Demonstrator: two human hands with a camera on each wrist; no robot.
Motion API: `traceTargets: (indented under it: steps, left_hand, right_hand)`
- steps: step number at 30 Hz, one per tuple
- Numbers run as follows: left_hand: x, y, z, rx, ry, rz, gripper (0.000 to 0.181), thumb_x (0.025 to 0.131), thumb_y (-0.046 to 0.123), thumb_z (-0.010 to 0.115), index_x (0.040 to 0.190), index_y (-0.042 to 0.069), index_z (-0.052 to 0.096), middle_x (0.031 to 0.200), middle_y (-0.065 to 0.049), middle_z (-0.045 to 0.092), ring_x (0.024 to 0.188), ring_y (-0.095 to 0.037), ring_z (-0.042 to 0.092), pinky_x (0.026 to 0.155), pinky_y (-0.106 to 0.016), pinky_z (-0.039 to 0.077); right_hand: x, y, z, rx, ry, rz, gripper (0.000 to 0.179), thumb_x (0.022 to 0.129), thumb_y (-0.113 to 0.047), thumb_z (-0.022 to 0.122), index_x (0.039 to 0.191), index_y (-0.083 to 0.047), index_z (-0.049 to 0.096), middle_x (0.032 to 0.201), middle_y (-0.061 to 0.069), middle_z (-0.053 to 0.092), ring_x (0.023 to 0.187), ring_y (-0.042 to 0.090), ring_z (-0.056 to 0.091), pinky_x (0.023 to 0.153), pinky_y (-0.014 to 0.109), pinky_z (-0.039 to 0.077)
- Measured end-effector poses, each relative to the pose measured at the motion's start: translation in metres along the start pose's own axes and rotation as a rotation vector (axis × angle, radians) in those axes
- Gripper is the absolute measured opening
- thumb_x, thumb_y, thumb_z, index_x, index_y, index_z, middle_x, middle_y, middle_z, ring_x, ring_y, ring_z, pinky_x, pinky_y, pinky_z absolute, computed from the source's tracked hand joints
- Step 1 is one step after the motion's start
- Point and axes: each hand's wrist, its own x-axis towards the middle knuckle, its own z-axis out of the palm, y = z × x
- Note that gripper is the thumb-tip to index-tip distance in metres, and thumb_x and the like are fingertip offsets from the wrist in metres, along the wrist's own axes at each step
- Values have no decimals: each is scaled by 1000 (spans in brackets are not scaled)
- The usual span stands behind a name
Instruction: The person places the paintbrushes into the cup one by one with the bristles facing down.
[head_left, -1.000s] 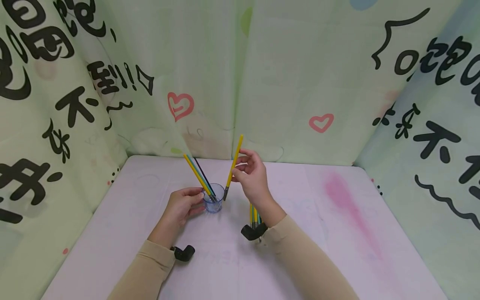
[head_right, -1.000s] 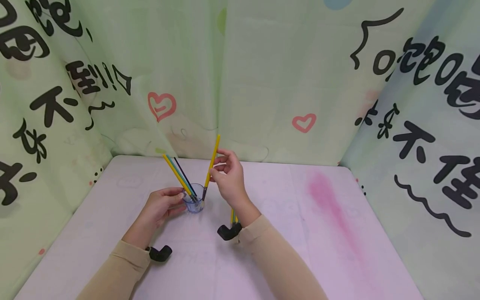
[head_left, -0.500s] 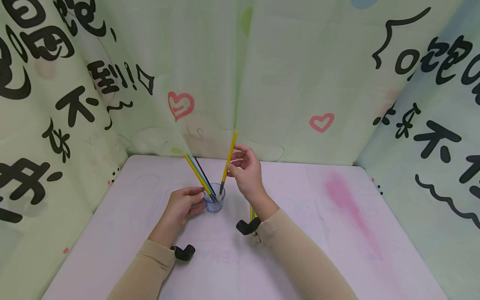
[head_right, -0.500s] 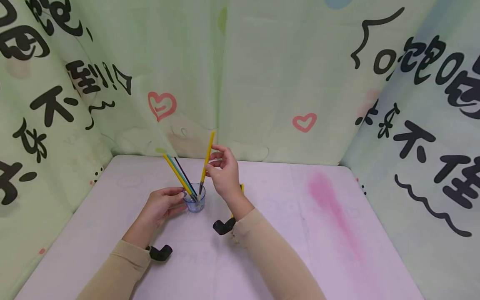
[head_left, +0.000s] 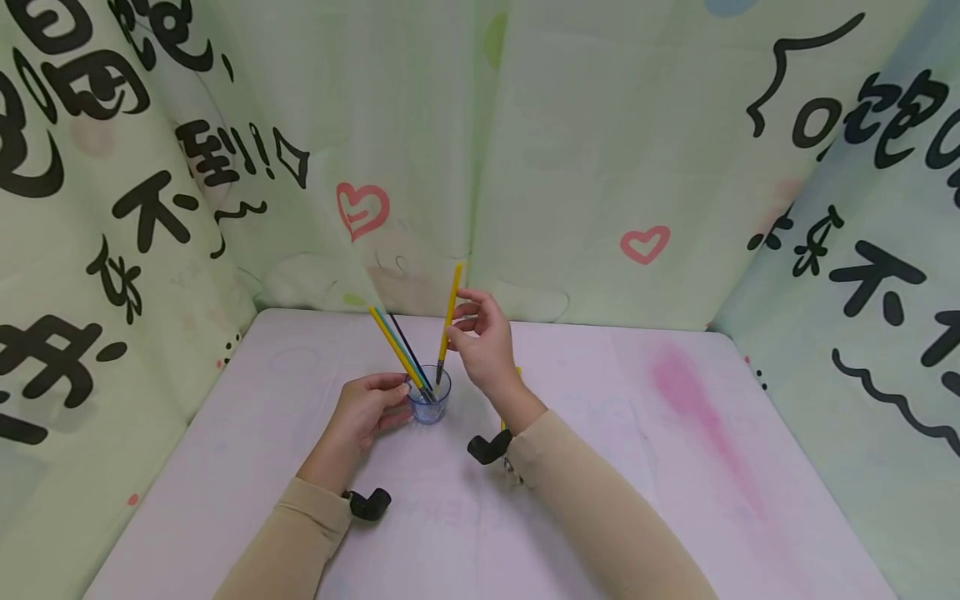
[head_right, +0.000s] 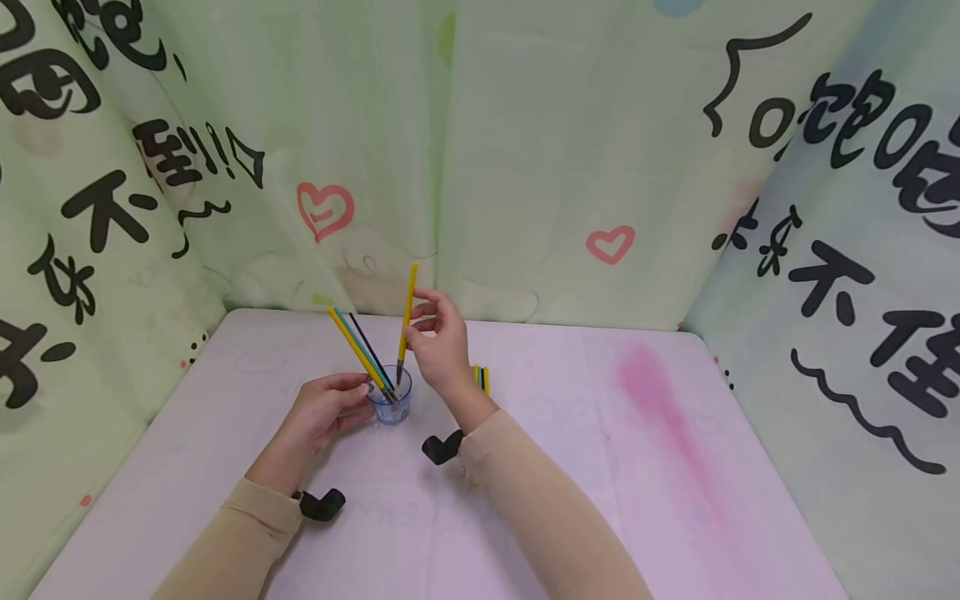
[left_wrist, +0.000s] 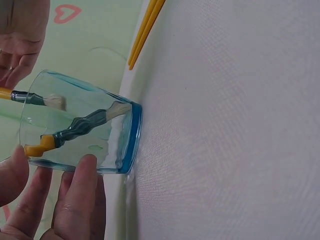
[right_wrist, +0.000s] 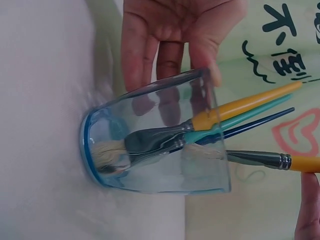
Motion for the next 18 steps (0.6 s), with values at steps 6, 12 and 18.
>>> traceTargets:
  steps: [6, 12, 18]
  left_hand:
    - [0, 1, -1, 0, -8, 8, 34, 103, 10, 72, 137, 4, 71, 138, -22, 66, 104, -20, 74, 95, -40, 67]
    - [-1, 0, -1, -2, -17, 19, 35, 103, 9, 73, 137, 2, 71, 136, -22, 67, 101, -20, 74, 97, -43, 66]
    - [-1, 0, -1, -11, -16, 24, 35, 103, 9, 73, 136, 1, 71, 134, -21, 69, 98, -18, 75, 96, -43, 67]
  right_hand:
    - [2, 9, 3, -43, -37, -4, 53, 96, 13, 67, 143, -11, 61, 114, 14, 63, 93, 21, 64, 78, 34, 71]
    - [3, 18, 5, -99, -79, 6, 52, 96, 11, 67, 142, -12, 63, 114, 15, 65, 95, 22, 65, 82, 41, 71]
    - [5, 26, 9, -141, -108, 27, 51, 97, 10, 68, 143, -12, 65, 113, 17, 65, 92, 20, 66, 80, 35, 70]
